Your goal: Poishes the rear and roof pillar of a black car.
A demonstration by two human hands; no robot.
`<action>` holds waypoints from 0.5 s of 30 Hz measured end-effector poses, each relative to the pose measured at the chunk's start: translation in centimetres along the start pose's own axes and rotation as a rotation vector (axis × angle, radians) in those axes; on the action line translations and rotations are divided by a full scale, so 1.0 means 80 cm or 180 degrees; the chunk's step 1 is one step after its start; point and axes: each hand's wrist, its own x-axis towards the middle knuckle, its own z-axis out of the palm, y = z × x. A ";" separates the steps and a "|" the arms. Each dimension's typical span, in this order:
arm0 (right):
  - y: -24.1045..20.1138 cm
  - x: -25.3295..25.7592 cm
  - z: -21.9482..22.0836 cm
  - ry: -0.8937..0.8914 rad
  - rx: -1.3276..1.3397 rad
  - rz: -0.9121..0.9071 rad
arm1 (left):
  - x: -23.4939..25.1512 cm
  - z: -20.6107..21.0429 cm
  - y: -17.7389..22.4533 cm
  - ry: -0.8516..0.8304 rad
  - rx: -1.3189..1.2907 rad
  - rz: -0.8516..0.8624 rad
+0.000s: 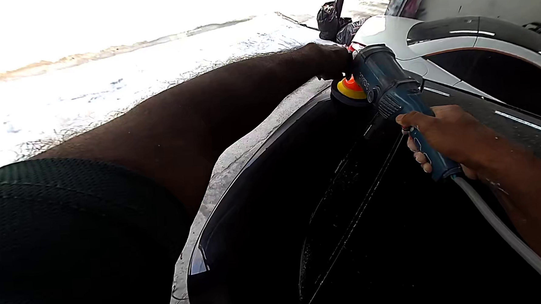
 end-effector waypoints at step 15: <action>-0.050 -0.023 0.023 -0.0273 -0.0375 -0.0096 | -0.077 0.019 -0.040 0.0000 -0.0487 -0.0385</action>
